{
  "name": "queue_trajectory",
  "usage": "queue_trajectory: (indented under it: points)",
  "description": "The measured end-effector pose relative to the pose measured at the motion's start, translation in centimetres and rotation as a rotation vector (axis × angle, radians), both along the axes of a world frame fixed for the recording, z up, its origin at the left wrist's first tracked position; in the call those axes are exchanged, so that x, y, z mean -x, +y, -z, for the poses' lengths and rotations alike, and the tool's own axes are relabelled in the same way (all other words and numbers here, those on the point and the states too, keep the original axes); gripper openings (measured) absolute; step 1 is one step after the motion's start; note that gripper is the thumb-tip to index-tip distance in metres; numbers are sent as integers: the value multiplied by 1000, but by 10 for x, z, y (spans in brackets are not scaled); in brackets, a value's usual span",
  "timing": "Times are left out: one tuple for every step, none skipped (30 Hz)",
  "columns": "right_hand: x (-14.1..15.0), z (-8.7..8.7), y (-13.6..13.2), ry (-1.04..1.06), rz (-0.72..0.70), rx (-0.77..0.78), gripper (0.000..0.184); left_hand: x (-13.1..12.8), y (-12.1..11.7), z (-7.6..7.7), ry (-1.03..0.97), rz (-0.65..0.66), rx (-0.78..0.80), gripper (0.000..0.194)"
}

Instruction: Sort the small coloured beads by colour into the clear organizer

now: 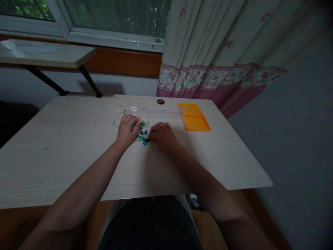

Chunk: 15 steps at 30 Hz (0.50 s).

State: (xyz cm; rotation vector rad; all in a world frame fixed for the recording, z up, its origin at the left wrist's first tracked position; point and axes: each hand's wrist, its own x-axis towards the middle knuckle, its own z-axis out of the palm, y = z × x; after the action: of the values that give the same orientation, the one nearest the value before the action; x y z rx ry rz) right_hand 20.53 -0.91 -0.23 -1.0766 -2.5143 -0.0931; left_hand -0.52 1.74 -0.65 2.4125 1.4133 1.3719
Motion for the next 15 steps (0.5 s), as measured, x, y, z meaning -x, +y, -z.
queue_trajectory:
  points:
    - [0,-2,-1,-10,11,-3,13,0,0,0,-2,0,-1,25]
    - [0,-4,-2,-16,20,-3,13,0,0,-1,-3,-1,1,24]
    - [1,-6,-3,-17,26,1,14,0,-1,-1,-3,-3,5,24]
    - [1,-7,-3,-17,28,6,14,0,-1,-2,-2,-4,9,24]
    - [2,-7,-4,-18,25,11,15,0,-1,-2,-2,-4,11,24]
    - [3,-7,-4,-20,19,15,15,0,-1,-2,-4,-2,11,24]
    - [3,-6,-4,-24,12,17,14,0,-1,-2,-7,0,10,24]
    - [3,-5,-3,-27,5,18,13,0,-1,-2,-9,2,9,24]
    - [3,-4,-2,-28,1,20,12,0,-1,-2,-11,2,10,24]
    - [3,-3,-2,-25,0,24,11,0,0,-2,-11,1,12,24]
    - [3,-2,-1,-20,0,30,11,0,0,-2,-10,0,14,24]
    - [2,-1,0,-16,1,37,11,0,0,-1,-9,-2,15,24]
    - [2,0,1,-13,1,45,12,0,0,-1,-8,-2,14,24]
    - [1,0,1,-12,-2,51,12,0,0,-1,-7,-3,11,24]
    - [1,0,1,-12,-6,56,12,0,0,-1,-5,-4,6,23]
